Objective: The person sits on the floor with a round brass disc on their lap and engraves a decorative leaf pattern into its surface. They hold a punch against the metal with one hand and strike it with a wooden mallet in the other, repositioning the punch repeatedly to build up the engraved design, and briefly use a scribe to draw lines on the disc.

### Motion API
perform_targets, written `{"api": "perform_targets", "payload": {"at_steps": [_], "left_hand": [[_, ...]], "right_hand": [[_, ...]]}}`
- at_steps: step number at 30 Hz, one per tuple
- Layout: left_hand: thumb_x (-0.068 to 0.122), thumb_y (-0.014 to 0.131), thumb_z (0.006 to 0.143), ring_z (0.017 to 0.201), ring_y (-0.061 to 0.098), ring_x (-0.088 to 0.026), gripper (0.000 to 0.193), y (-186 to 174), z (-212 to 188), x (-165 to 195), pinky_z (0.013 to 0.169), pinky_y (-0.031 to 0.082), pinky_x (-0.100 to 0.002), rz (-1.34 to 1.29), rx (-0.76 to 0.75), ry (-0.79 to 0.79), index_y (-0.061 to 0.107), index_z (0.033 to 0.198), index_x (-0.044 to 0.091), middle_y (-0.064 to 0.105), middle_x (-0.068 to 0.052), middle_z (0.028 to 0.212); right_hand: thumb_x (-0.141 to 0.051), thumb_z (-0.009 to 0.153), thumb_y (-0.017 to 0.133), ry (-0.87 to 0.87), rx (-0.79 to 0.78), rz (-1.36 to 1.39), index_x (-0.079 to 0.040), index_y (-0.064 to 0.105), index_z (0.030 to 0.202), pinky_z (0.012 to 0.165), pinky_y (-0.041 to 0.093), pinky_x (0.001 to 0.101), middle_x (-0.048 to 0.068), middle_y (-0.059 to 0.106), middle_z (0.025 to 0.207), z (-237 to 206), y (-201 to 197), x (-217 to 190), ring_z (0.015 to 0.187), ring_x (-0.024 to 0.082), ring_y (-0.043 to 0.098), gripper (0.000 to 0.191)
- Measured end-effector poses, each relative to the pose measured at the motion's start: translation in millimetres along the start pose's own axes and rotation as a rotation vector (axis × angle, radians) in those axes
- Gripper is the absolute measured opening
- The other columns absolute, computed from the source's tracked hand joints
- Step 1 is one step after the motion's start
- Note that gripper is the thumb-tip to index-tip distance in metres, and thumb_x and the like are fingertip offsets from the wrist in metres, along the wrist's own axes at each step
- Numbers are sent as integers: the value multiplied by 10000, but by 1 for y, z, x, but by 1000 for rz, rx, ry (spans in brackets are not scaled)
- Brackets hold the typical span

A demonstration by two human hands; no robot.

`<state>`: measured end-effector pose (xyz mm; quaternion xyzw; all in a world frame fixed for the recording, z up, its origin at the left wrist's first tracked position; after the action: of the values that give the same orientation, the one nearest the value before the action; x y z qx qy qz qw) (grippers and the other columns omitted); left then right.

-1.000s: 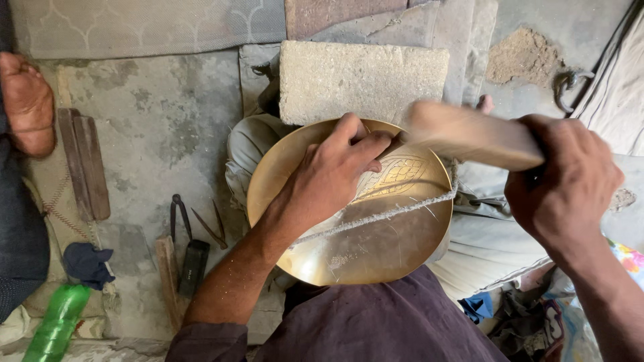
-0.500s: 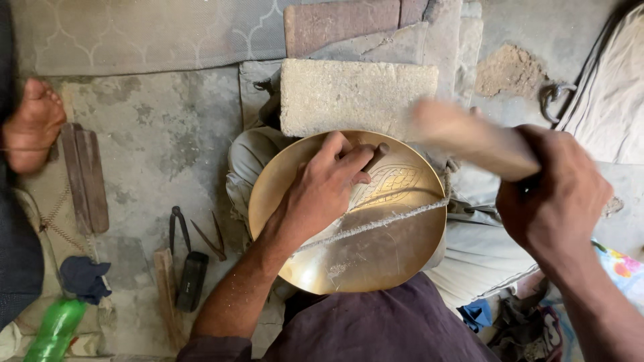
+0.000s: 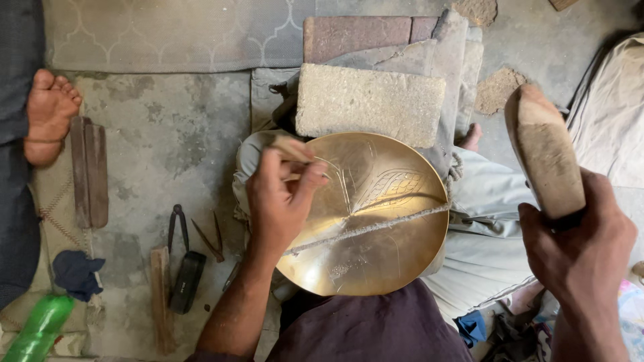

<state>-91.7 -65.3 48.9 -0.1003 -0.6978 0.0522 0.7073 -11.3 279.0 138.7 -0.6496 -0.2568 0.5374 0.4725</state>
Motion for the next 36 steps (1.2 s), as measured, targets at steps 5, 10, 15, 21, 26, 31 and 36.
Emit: {"api": "perform_targets", "payload": {"at_steps": [5,10,15,21,26,31,36], "left_hand": [[219,735,990,813,708,-159,336,37,22,20,646,613,-302,286,0,363,623,1247,33,698,-81,999],[227,786,963,806,659,-247,441,46,28,26,676,565,-384,379,-34,460,613,1332,57,627,-105,962],[201,785,972,827,664,-260,453,50,31,27,678,569,-392,388,-86,426,573,1344,51,618,-117,992],[103,762,987,836,664,-278,407,51,30,32,695,553,-424,382,-62,408,582,1350,59,589,-123,966],[110,779,957,723,666,-215,359,58,34,29,559,549,-354,377,-91,359,628,1282,81,600,-97,888],[125,787,955,759,669,-214,375,53,29,27,597,545,-365,401,-28,349,613,1282,66,615,-98,913],[140,798,938,769,669,-248,402,49,25,27,626,542,-400,412,9,322,607,1284,69,624,-109,921]], "right_hand": [[-39,863,782,24,-6,89,100,592,1282,808,566,366,236,746,1085,-10,12,13,929,267,729,481],[-50,934,790,-23,2,135,112,557,1294,867,572,357,226,724,1067,-8,14,19,941,240,715,458],[30,951,738,-229,23,80,98,518,1355,863,592,364,220,683,1132,20,19,7,989,271,705,465],[71,1034,686,-401,-78,414,68,446,1423,945,581,386,203,619,1237,57,29,-23,1101,289,646,457],[71,896,693,-781,105,-431,-1,553,1276,764,611,391,178,701,1024,83,27,-85,868,265,695,410],[60,908,634,-666,-75,-86,60,520,1278,708,569,411,162,672,990,96,23,-110,815,267,670,387],[38,912,648,-572,-162,37,48,493,1258,765,563,364,145,645,1058,99,23,-101,932,257,678,378]]}}
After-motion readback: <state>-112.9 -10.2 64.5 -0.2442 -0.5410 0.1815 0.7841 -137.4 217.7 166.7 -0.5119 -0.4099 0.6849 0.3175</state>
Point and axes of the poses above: each hand's wrist, its own z-axis towards the middle knuckle, its own y-axis out of the palm, x = y × z, the point moved 8 cm from there along z, towards the middle knuckle
